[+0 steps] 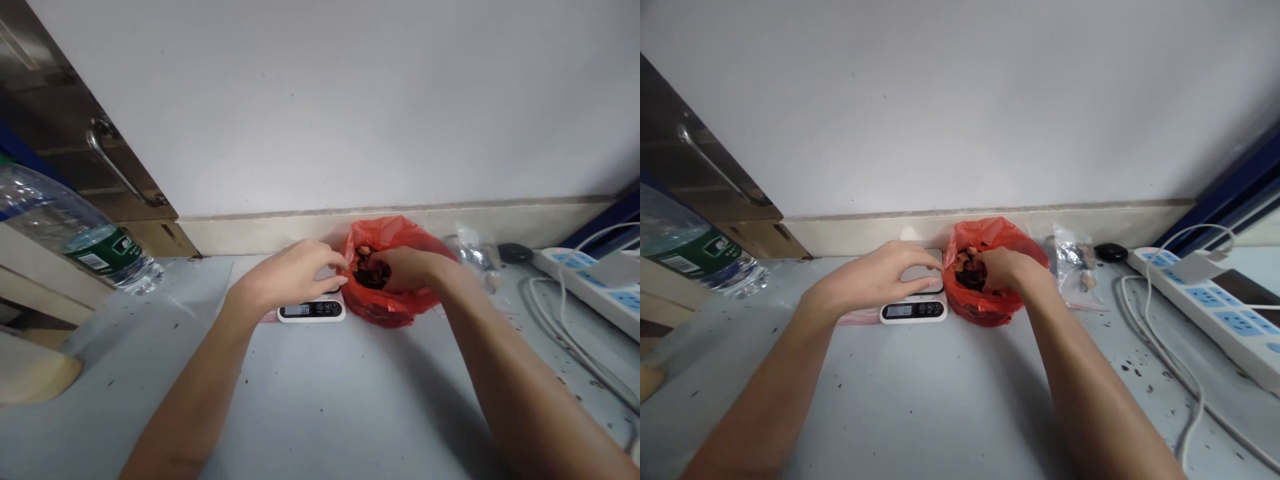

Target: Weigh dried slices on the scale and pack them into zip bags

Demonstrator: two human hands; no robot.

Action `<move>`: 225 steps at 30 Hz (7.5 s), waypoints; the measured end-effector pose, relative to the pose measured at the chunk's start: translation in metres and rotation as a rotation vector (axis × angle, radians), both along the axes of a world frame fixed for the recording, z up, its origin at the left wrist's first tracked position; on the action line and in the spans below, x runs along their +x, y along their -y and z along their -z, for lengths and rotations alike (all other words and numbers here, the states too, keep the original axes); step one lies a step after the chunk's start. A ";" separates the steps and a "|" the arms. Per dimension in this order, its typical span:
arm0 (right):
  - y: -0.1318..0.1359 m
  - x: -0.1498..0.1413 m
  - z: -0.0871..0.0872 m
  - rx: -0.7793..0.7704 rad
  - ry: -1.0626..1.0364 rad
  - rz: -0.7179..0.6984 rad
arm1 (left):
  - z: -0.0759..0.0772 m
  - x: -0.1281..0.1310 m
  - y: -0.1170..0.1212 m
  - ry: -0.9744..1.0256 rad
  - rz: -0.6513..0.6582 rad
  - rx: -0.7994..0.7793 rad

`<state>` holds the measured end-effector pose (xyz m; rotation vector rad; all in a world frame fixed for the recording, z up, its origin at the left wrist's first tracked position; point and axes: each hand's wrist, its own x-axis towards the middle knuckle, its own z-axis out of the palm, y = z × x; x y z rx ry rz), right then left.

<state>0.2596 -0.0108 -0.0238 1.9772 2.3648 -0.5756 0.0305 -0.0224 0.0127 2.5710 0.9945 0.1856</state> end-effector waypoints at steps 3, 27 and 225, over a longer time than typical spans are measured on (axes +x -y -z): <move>-0.004 0.002 -0.005 -0.106 0.061 0.053 | -0.001 -0.002 0.000 0.005 -0.017 -0.013; 0.024 0.010 -0.062 -0.060 -0.374 -0.087 | -0.025 -0.052 -0.005 -0.223 -0.310 -0.121; 0.004 -0.093 -0.022 -0.033 -1.001 -0.156 | -0.020 -0.073 -0.007 0.418 -0.441 -0.205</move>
